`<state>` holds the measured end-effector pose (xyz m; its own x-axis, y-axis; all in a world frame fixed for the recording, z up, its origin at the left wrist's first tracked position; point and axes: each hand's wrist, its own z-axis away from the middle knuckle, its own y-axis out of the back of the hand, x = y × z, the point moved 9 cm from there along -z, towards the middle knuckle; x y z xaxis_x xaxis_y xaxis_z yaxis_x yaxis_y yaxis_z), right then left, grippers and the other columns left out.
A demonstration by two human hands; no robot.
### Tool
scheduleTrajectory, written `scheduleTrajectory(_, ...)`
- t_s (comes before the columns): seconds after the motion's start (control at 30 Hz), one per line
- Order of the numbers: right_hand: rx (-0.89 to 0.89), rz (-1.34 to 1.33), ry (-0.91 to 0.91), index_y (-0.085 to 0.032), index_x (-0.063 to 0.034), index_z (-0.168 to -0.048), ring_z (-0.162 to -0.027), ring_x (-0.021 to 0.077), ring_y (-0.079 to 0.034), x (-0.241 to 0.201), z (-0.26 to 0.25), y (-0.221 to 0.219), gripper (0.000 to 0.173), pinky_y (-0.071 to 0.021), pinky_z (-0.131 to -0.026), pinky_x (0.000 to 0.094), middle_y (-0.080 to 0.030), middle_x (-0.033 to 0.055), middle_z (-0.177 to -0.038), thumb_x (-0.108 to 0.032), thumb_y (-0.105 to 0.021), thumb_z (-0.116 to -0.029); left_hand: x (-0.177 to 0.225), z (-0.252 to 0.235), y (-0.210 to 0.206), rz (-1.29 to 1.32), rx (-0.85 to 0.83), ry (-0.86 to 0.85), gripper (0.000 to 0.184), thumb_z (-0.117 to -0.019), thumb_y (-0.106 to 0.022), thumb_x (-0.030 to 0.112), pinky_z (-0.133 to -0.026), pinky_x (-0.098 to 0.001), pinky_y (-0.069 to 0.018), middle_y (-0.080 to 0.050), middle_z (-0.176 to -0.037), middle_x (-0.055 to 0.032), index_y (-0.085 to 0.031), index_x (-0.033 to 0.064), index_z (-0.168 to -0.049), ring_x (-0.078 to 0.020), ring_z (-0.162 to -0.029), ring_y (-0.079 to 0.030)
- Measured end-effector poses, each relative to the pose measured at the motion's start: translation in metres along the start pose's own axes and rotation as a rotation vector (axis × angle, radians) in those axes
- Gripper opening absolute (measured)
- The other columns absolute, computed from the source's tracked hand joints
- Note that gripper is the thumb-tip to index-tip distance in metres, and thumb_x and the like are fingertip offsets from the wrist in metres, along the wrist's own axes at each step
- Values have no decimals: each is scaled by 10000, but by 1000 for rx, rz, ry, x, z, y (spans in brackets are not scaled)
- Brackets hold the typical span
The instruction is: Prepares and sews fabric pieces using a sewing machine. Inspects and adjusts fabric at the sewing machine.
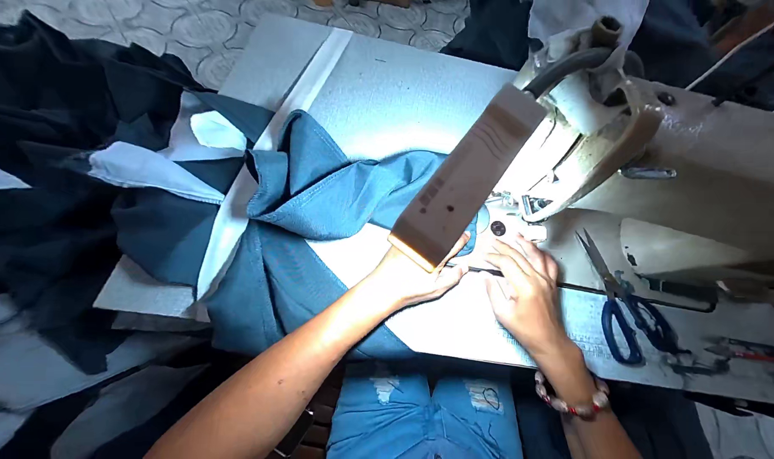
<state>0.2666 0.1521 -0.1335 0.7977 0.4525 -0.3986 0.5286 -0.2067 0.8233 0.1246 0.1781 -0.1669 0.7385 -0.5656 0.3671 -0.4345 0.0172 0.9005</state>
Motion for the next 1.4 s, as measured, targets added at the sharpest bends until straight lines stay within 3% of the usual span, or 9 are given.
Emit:
scheduleTrajectory(0.13,202,131,-92,-767,18,-1012,-1172,436,-641,46,34,70,254,-467,-1026,558,-724,231,-1163,-162,-593,-967,-5,-2,0,89,-129,-45,492,-1037,-382,430,-1199,-719,-99,-478,-1573,-110,-673,208,-1366,-416,-1515,-311)
scheduleTrajectory(0.23,336,323,-208,-692,138,-1097,-1193,525,-589,96,57,131,309,-447,-1049,568,-648,365,-1198,-135,-571,-1016,-8,-5,3,104,-166,-71,466,-1037,-375,362,-1207,-709,-96,-483,-1572,-98,-687,214,-1351,-421,-1528,-280)
scheduleTrajectory(0.3,358,412,-314,-647,172,-1159,-1224,562,-553,127,65,159,351,-413,-1088,578,-617,398,-1223,-133,-515,-1047,-8,-7,5,125,-160,-82,449,-1029,-392,326,-1204,-714,-90,-514,-1548,-91,-694,209,-1340,-435,-1521,-287)
scheduleTrajectory(0.4,322,480,-375,-646,179,-1160,-1191,560,-588,150,67,171,380,-445,-1061,577,-632,403,-1190,-137,-449,-1082,-8,-8,10,153,-107,-91,431,-1010,-421,299,-1197,-716,-116,-559,-1507,-80,-708,203,-1317,-433,-1499,-336)
scheduleTrajectory(0.6,351,459,-325,-678,192,-1078,-1094,523,-665,144,77,166,338,-512,-982,558,-675,387,-1116,-94,-498,-1059,-15,-11,5,130,-143,-50,445,-1022,-406,340,-1221,-687,-89,-524,-1540,-85,-709,202,-1316,-411,-1522,-299)
scheduleTrajectory(0.87,406,412,-324,-676,193,-1079,-1156,504,-647,151,89,157,307,-499,-1034,495,-668,379,-1160,-67,-518,-1042,-22,-19,1,126,-135,-39,469,-1031,-408,379,-1229,-667,-76,-470,-1581,-101,-659,206,-1387,-400,-1530,-289)
scheduleTrajectory(1.1,186,344,-427,-699,167,-1090,-1136,529,-648,157,84,140,322,-492,-982,616,-666,369,-1186,-100,-527,-1040,-21,-21,1,101,-144,-37,492,-1019,-401,388,-1208,-709,-73,-472,-1577,-117,-646,203,-1403,-427,-1512,-311)
scheduleTrajectory(1.27,236,384,-361,-689,178,-1094,-1135,533,-649,150,83,147,330,-501,-988,596,-670,369,-1176,-91,-506,-1043,-18,-17,2,95,-128,-23,471,-1016,-416,370,-1210,-704,-60,-484,-1568,-106,-659,213,-1388,-414,-1516,-310)
scheduleTrajectory(1.4,257,464,-258,-698,160,-1078,-1124,556,-639,140,72,185,360,-485,-1000,625,-671,377,-1148,-149,-515,-1055,-18,-19,4,119,-74,-35,451,-1008,-429,368,-1222,-683,-66,-514,-1546,-98,-707,208,-1326,-403,-1521,-305)
